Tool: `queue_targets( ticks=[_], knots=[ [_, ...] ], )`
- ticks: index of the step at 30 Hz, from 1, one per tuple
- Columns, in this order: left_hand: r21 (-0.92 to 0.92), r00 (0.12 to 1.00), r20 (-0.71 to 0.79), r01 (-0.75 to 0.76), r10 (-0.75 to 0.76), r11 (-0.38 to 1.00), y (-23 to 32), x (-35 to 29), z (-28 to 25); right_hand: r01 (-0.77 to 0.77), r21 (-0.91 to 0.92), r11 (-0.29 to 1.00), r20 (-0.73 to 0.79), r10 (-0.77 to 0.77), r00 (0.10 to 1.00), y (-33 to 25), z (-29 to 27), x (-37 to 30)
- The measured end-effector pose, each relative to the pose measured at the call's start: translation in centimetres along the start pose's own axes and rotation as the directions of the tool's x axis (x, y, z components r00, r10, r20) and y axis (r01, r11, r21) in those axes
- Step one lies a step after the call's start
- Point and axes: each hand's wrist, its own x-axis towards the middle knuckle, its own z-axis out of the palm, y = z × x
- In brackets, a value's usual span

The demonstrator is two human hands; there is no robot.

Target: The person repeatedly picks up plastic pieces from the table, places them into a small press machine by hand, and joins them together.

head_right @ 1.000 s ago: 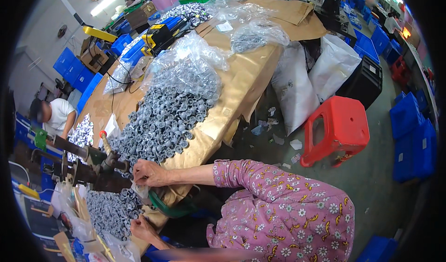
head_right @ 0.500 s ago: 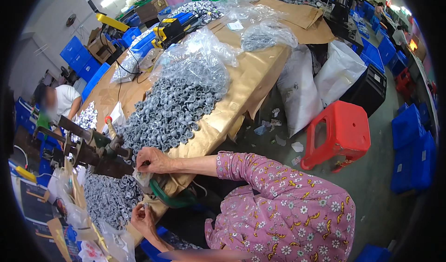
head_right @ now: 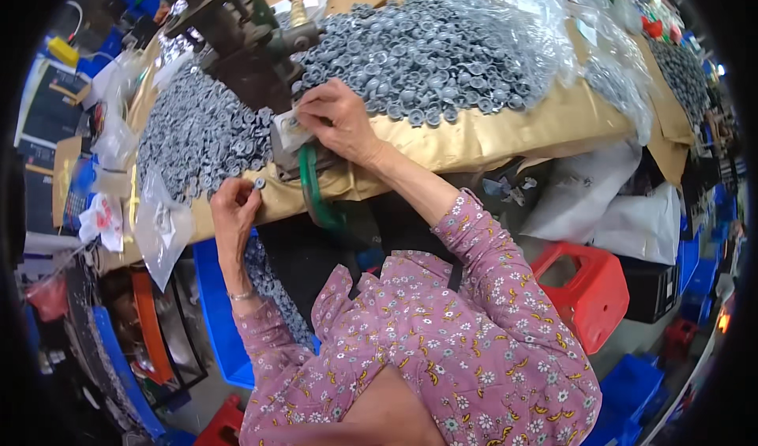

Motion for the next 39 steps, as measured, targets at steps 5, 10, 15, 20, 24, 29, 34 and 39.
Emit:
queue_targets(
  ticks=[5, 10, 15, 20, 24, 29, 34, 39],
  knots=[
    [-0.112, 0.995, -0.079, 0.054, -0.063, 0.992, 1.0, 0.9, 0.7, -0.274, 0.263, 0.925, 0.002, 0.283, 0.959, -0.6, 1.1, -0.5],
    [-0.231, 0.994, -0.070, -0.097, 0.083, 0.968, 4.3, 5.2, 2.7, 0.009, 0.001, 1.000, 0.011, -0.009, 1.000, -0.4, 0.1, -0.3],
    [-0.374, 0.997, 0.008, -0.067, 0.075, 0.925, 4.2, 8.2, 4.3, -0.009, 0.003, 1.000, 0.032, 0.009, 0.999, -0.8, 0.3, -0.4],
    [-0.342, 0.985, 0.108, -0.089, 0.133, 0.935, 5.2, 9.2, 3.8, 0.002, -0.035, 0.999, 0.028, -0.001, 1.000, -0.5, -0.3, -0.4],
    [-0.264, 0.967, 0.219, -0.066, 0.126, 0.962, 5.5, 9.9, 2.7, -0.017, -0.022, 1.000, -0.005, 0.017, 1.000, -0.9, -0.2, -0.1],
    [-0.288, 0.957, 0.259, -0.057, 0.135, 0.956, 4.1, 10.7, 2.6, -0.532, 0.707, 0.466, 0.153, 0.634, 0.758, 2.7, -2.0, 8.3],
    [-0.384, 0.944, 0.281, -0.054, 0.173, 0.922, 5.2, 11.9, 3.5, -0.624, 0.779, 0.065, 0.513, 0.507, 0.693, 4.9, -3.2, 23.6],
    [-0.363, 0.963, 0.235, -0.038, 0.131, 0.931, 3.8, 11.0, 2.9, -0.292, 0.825, 0.483, 0.060, 0.440, 0.896, -6.2, -1.7, 26.3]
  ],
)
